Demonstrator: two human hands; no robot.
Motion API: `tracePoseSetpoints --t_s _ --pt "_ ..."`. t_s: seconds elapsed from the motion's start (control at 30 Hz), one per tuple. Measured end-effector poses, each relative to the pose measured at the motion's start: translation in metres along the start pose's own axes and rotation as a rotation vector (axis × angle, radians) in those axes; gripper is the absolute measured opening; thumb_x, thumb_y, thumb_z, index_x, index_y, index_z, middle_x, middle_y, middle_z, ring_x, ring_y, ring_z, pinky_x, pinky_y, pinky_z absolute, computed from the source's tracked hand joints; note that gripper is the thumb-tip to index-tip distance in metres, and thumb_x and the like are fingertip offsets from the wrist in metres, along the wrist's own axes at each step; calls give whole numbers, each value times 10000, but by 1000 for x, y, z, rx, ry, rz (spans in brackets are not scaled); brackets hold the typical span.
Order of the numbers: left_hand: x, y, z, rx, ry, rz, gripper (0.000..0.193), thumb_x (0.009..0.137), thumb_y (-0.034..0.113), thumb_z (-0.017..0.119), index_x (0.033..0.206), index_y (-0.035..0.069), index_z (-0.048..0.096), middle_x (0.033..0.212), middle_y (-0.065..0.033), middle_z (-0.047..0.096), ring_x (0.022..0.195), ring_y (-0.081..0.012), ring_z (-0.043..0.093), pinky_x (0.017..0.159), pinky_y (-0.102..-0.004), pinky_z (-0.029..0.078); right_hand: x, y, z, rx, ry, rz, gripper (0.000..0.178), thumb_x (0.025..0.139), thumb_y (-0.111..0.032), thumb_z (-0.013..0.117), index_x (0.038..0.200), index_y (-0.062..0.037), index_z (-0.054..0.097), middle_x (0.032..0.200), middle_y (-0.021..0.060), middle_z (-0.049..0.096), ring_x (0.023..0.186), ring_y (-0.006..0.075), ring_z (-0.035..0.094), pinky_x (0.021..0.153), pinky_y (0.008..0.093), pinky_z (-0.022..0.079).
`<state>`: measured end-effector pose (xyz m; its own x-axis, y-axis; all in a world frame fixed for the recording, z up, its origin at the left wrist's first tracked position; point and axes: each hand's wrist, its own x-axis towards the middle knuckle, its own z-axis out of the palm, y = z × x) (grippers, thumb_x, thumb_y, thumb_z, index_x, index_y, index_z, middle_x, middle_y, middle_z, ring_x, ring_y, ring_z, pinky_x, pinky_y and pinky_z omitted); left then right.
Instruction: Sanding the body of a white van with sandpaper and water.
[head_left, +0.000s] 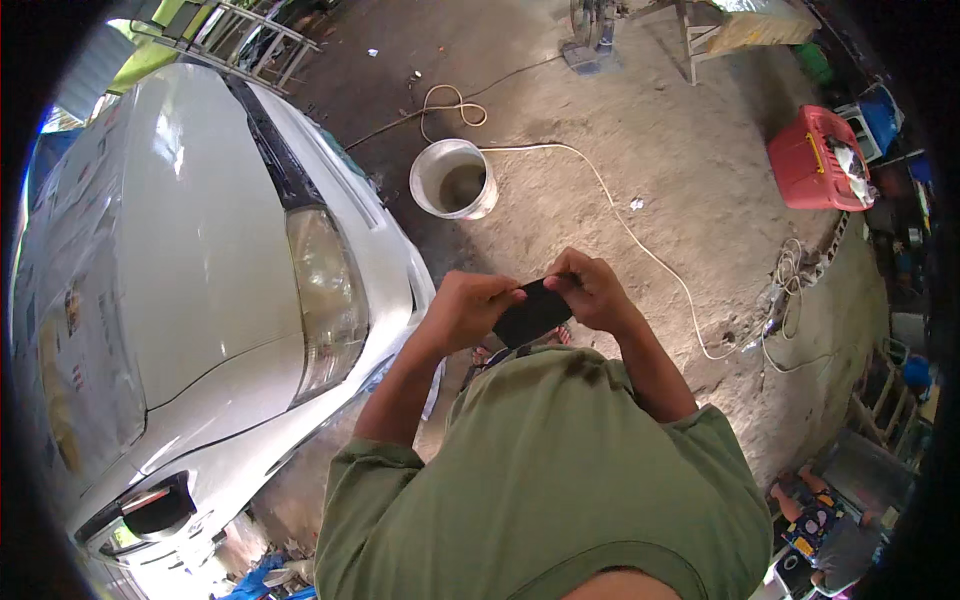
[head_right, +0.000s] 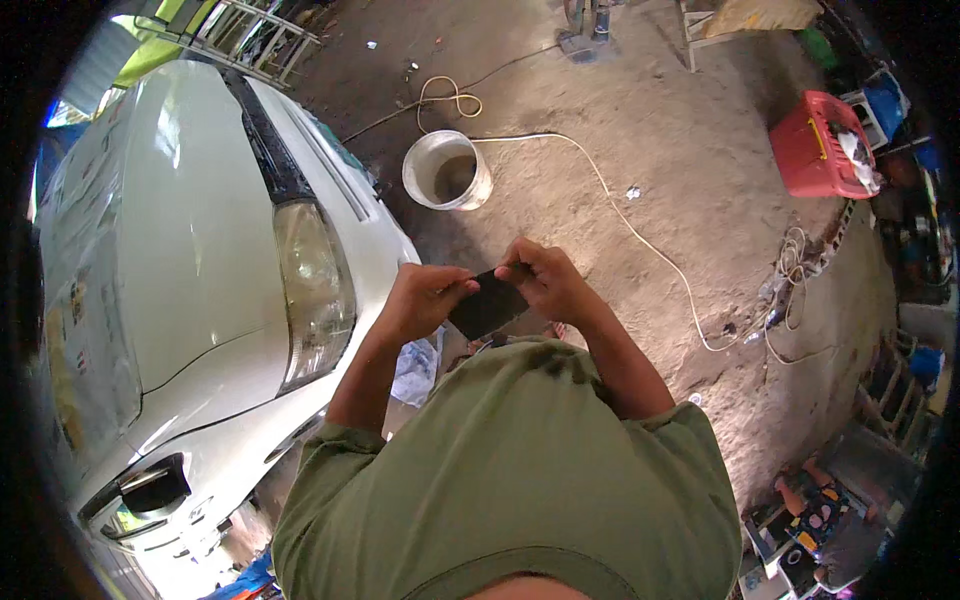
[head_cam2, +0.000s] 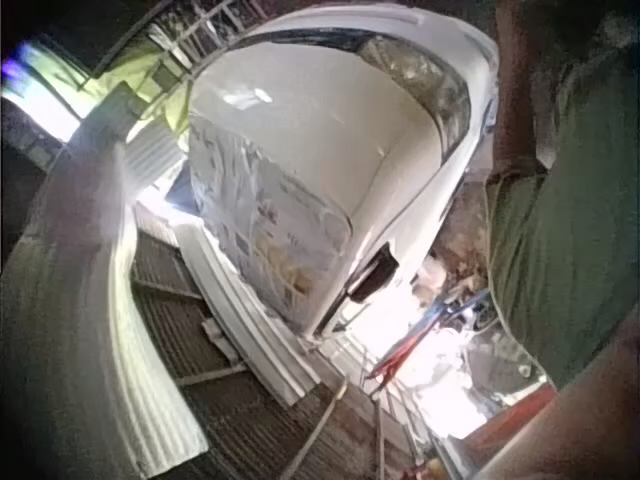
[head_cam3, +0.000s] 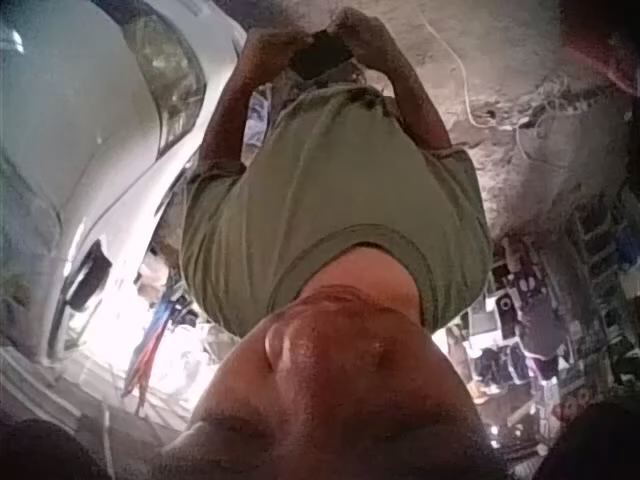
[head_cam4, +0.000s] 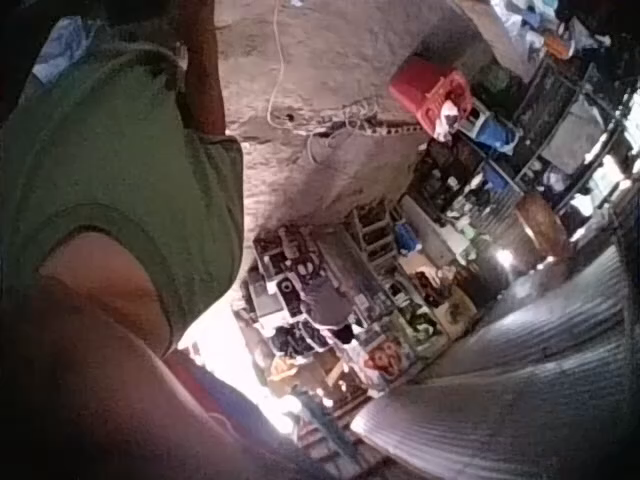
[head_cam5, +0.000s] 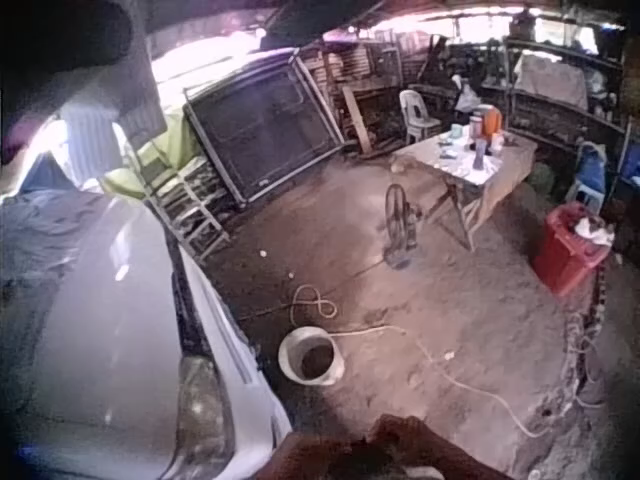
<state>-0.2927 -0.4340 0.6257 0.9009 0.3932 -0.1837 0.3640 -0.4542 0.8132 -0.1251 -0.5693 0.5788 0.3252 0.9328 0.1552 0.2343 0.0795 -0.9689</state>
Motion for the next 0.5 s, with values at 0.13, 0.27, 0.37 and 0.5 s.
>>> tracePoseSetpoints --t_s 0.13,0.27,0.37,0.5 --pt "5 -14 9 -184 113 30 152 846 150 680 903 10 688 660 -182 602 556 -128 555 554 -308 459 6 1 -14 -4 32 -79 118 850 -50 653 823 -33 540 651 71 564 602 134 537 569 292 442" --pt "13 -23 7 -108 68 -19 177 872 160 669 923 -9 681 670 -75 646 645 -69 545 598 -267 470 22 12 -22 -27 16 -31 118 862 -69 649 816 -36 545 661 54 553 615 114 517 578 281 438" --pt "32 -41 8 -268 84 -20 203 869 215 664 891 13 676 654 -197 550 529 -122 462 526 -327 427 35 35 -25 -100 56 41 121 882 -93 636 821 -41 544 675 26 537 628 89 492 578 264 424" --pt "73 -72 10 -414 143 -46 233 888 202 653 945 -24 659 746 -86 654 698 -94 558 645 -289 470 79 44 -30 155 50 345 149 928 -156 595 843 -62 516 703 -8 530 659 66 483 586 233 414"
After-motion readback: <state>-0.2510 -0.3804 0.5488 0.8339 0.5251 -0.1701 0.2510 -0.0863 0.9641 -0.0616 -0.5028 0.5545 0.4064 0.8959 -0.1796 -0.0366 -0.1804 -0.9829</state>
